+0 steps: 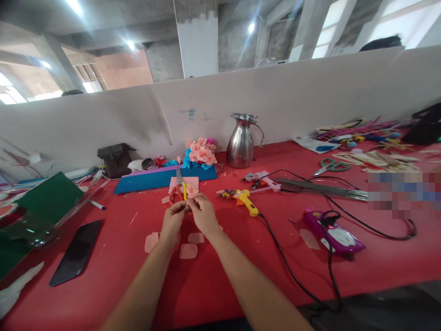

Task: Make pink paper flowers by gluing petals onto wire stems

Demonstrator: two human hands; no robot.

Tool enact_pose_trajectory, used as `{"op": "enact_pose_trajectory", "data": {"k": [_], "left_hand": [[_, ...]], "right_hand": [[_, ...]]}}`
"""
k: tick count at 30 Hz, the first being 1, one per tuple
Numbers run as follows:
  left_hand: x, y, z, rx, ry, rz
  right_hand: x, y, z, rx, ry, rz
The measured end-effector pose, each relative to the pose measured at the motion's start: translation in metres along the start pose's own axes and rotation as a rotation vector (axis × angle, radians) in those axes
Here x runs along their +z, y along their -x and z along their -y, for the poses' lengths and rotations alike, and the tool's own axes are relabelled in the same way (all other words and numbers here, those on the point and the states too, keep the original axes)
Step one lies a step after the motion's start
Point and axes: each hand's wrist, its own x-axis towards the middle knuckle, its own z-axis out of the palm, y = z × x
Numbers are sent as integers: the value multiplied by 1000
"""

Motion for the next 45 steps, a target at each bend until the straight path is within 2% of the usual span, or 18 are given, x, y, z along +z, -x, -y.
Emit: {"op": "enact_pose_trajectory", "data": {"k": [6, 14, 21, 24, 27, 33, 38, 45], "left_hand": [[-2, -2, 1, -9, -6, -59], [-3, -1, -1, -46, 95, -49], [-4, -3, 1, -3, 94, -43], [-5, -5, 2, 28, 96, -76], [-5, -5, 2, 76, 28, -92], [-6, -5, 3, 126, -101, -103], [-6, -6, 4, 116, -126, -128], [-3, -3, 0, 99, -87, -120]], "right_hand": [[1, 1, -3, 59, 5, 6], [3, 0, -14, 5, 80, 50], [4, -1, -16, -27, 126, 115], [2, -1, -13, 22, 119, 62], [-1, -1, -5, 101, 30, -36], [-8, -2, 8, 255, -316, -150], [-9, -3, 14, 300, -377, -132], [-8, -1, 18, 263, -366, -94]]}}
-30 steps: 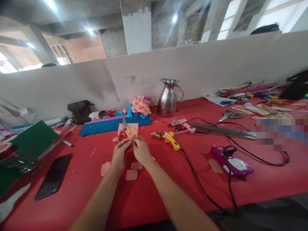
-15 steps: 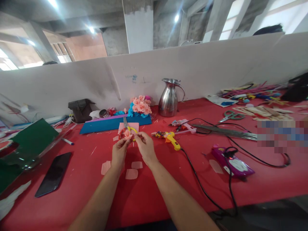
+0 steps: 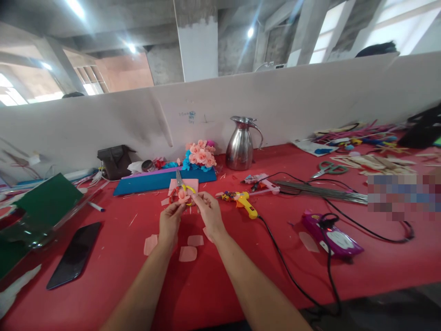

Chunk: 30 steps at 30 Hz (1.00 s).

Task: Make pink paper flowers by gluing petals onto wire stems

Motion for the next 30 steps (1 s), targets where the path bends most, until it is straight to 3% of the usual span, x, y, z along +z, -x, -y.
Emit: {"op": "enact_pose_trajectory", "data": {"k": [14, 22, 27, 30], "left_hand": [[-3, -2, 2, -3, -82, -32], [-4, -1, -2, -49, -45, -47], [-10, -7, 1, -10, -28, -82], [-9, -9, 3, 18, -10, -112]], "right_hand": [[2, 4, 0, 112, 20, 202], [0, 0, -7, 127, 20, 184], [-12, -5, -10, 40, 382, 391], [-15, -5, -9, -95, 664, 353]]}}
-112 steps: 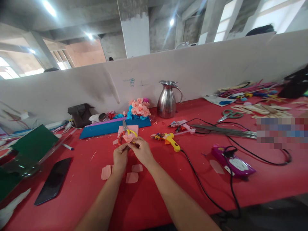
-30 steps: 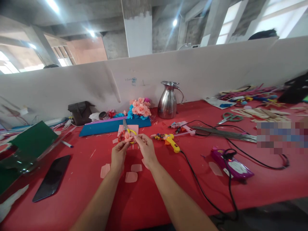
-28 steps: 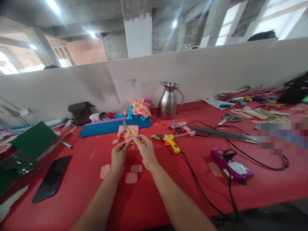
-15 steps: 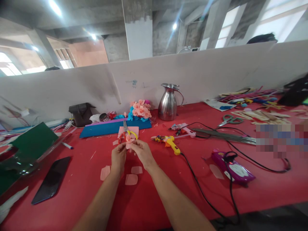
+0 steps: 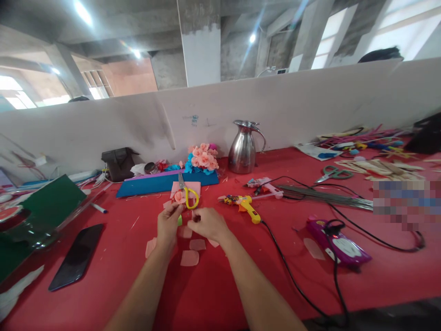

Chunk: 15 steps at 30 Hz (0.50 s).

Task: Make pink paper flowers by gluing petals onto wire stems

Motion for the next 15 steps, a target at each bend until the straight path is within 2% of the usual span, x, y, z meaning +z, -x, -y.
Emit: {"op": "enact_pose_trajectory", "data": {"k": [3, 5, 10, 15], "left_hand": [[2, 3, -2, 30, 72, 85], [3, 6, -4, 49, 108, 170], [6, 14, -13, 85, 113, 317], [8, 15, -15, 40, 119, 337]], "right_hand": [[1, 1, 5, -115, 0, -225], [3, 1, 9, -170, -93, -298], [7, 1, 13, -165, -220, -273], [7, 0, 10, -185, -281, -242]]}}
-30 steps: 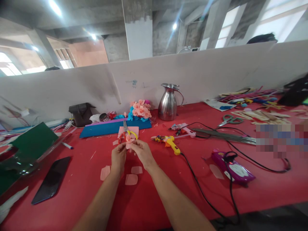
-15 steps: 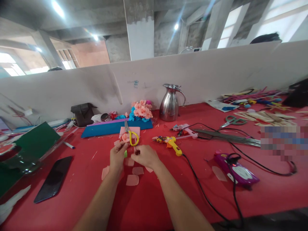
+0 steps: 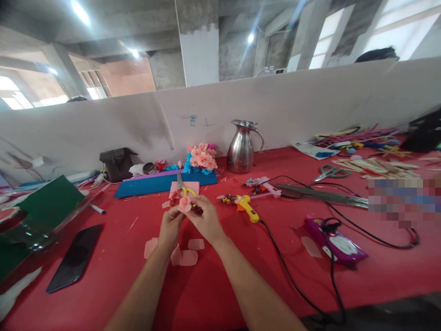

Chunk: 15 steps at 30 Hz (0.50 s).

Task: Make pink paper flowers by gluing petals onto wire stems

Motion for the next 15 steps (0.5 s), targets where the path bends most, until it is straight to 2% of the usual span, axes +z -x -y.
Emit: {"op": "enact_pose_trajectory", "data": {"k": [9, 15], "left_hand": [[-5, -3, 8, -142, 95, 7], [-6, -4, 8, -182, 131, -124]], "right_hand": [[3, 0, -1, 166, -157, -14], [5, 1, -8, 174, -89, 28]]}}
